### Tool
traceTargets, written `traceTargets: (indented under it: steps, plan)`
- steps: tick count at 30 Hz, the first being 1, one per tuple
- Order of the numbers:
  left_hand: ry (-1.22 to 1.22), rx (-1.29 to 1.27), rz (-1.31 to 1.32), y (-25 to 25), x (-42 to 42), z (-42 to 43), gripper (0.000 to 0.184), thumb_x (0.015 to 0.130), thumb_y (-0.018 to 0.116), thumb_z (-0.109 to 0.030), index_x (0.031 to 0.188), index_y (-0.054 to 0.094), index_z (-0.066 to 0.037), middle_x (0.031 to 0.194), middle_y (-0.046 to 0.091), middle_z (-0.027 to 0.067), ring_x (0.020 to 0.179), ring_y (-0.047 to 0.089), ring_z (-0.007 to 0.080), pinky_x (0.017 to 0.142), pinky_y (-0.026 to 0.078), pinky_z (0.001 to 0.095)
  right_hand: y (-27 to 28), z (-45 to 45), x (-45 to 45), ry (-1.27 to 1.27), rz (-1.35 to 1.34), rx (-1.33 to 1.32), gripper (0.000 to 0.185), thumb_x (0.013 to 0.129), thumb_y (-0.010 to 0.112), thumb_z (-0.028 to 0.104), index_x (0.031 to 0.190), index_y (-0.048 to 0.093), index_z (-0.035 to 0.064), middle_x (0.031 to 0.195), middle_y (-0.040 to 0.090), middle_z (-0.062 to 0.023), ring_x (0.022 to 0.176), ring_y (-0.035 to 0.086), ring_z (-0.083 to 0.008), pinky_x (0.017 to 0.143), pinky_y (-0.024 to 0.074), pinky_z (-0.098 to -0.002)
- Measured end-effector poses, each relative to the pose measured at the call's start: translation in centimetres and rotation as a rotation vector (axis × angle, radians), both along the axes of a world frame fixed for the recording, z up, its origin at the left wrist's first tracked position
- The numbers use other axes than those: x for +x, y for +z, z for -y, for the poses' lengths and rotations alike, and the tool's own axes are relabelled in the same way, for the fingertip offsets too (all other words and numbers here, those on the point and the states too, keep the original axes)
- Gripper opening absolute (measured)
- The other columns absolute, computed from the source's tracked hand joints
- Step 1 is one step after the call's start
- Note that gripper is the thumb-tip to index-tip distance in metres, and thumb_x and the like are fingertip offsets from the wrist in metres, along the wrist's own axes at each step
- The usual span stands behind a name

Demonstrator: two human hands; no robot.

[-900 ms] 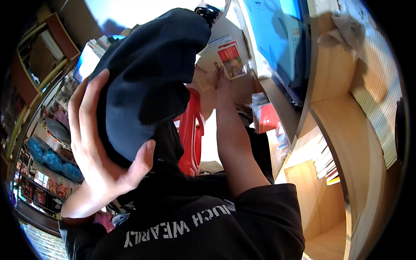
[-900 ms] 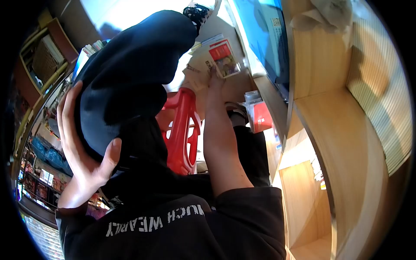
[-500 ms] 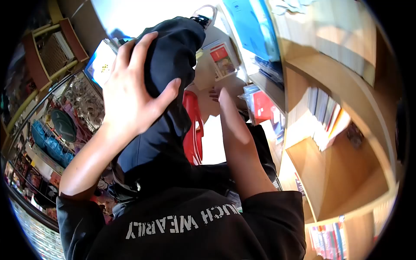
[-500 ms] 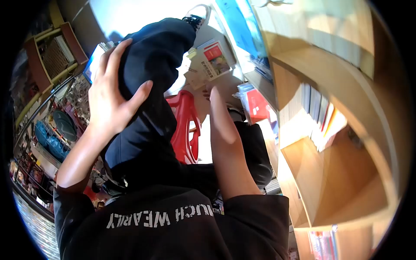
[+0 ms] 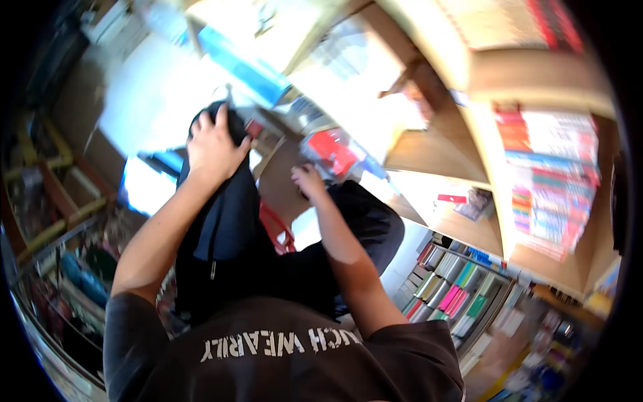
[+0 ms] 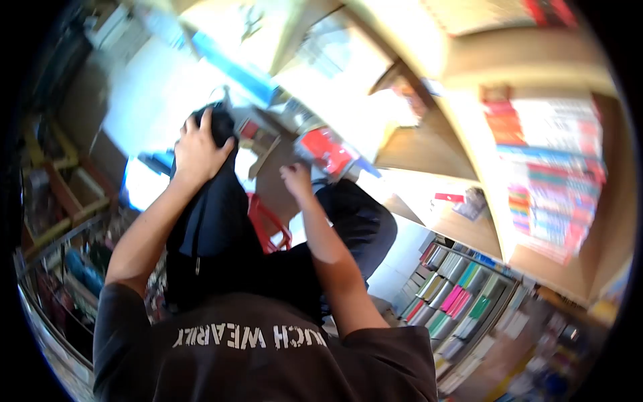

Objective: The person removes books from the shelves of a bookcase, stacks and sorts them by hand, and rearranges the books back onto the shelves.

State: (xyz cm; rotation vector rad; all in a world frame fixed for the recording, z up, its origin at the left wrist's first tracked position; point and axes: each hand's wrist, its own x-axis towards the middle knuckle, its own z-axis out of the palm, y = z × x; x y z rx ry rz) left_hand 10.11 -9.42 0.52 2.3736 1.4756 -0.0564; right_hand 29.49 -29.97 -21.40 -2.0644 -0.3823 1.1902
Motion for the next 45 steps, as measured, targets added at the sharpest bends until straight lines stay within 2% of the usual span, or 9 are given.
traceTargets:
  steps: [3,12,16,25,32,34,36,39,45]
  plan:
    - [-0.053,0.096,-0.038,-1.7,1.4,1.0,0.089,0.080,0.073,-0.052,0.150,0.040,-0.009,0.143,0.045,0.0264,0.126,0.051,0.0449,0.097,0.051,0.0528,11.5,-2.3,-4.6,0.085,0.311,0.389,0.021,0.088,0.069,0.020,0.095,0.071,0.0007,0.085,0.071,-0.0081,0.080,0.067,-0.0154,0.075,0.0530,-0.0293]
    - [-0.115,0.063,-0.148,-1.0,4.0,3.1,0.097,0.079,0.073,-0.056,0.154,0.033,-0.010,0.135,0.046,0.0220,0.124,0.050,0.0412,0.095,0.048,0.0574,40.7,-2.1,-17.7,0.700,-0.297,1.088,0.015,0.095,0.067,0.015,0.100,0.064,0.0021,0.093,0.066,-0.0074,0.087,0.064,-0.0153,0.078,0.0513,-0.0305]
    - [-0.139,0.028,-0.218,-0.5,4.5,3.5,0.098,0.078,0.072,-0.059,0.154,0.033,-0.010,0.137,0.046,0.0213,0.127,0.049,0.0406,0.096,0.050,0.0546,49.1,0.2,-24.3,0.711,-0.289,1.803,0.023,0.091,0.069,0.021,0.099,0.063,0.0011,0.088,0.057,-0.0105,0.084,0.059,-0.0239,0.079,0.0469,-0.0369]
    - [-0.193,0.087,-0.205,-0.8,3.5,4.2,0.098,0.079,0.072,-0.059,0.154,0.032,-0.009,0.138,0.045,0.0255,0.126,0.051,0.0439,0.097,0.050,0.0541,54.0,5.4,-25.1,1.037,-0.500,1.666,0.025,0.098,0.060,0.019,0.084,0.061,-0.0021,0.081,0.061,-0.0189,0.079,0.060,-0.0335,0.070,0.0463,-0.0420]
    - [-0.133,0.046,-0.157,-2.9,1.4,1.3,0.098,0.079,0.073,-0.057,0.153,0.032,-0.008,0.139,0.043,0.0273,0.126,0.049,0.0445,0.097,0.050,0.0552,52.5,4.0,-14.8,0.709,-0.046,1.552,0.015,0.091,0.068,0.011,0.101,0.059,0.0043,0.105,0.060,-0.0094,0.098,0.061,-0.0211,0.085,0.0469,-0.0342]
    - [-0.066,0.036,-0.084,-3.6,0.5,0.8,0.096,0.078,0.074,-0.055,0.152,0.034,-0.008,0.139,0.044,0.0278,0.126,0.050,0.0454,0.098,0.050,0.0551,52.1,1.2,-7.7,0.286,0.302,1.606,0.020,0.088,0.071,0.007,0.105,0.060,0.0089,0.098,0.063,-0.0062,0.096,0.062,-0.0156,0.090,0.0473,-0.0337]
    - [-0.068,0.072,-0.087,-1.8,-0.3,1.3,0.095,0.078,0.074,-0.055,0.151,0.036,-0.007,0.139,0.044,0.0280,0.127,0.049,0.0455,0.098,0.050,0.0544,51.5,-1.0,2.7,0.023,0.935,1.086,0.021,0.087,0.069,0.006,0.107,0.062,0.0094,0.112,0.060,-0.0090,0.101,0.059,-0.0170,0.090,0.0478,-0.0344]
    - [-0.055,0.071,-0.069,-1.3,-1.5,0.8,0.095,0.078,0.074,-0.054,0.151,0.035,-0.007,0.139,0.045,0.0276,0.126,0.051,0.0448,0.098,0.050,0.0534,54.2,-1.2,12.2,-0.301,1.776,0.625,0.061,0.072,0.080,0.033,0.118,0.058,0.0008,0.118,0.055,-0.0205,0.120,0.046,-0.0386,0.107,0.0357,-0.0482]
    - [0.015,0.074,-0.009,-1.8,-3.1,-0.7,0.092,0.078,0.073,-0.053,0.150,0.038,-0.007,0.135,0.049,0.0270,0.122,0.055,0.0443,0.098,0.050,0.0509,55.9,-4.4,16.4,-0.285,2.118,0.246,0.084,0.068,0.081,0.049,0.131,0.053,0.0019,0.132,0.050,-0.0207,0.126,0.044,-0.0415,0.107,0.0301,-0.0614]
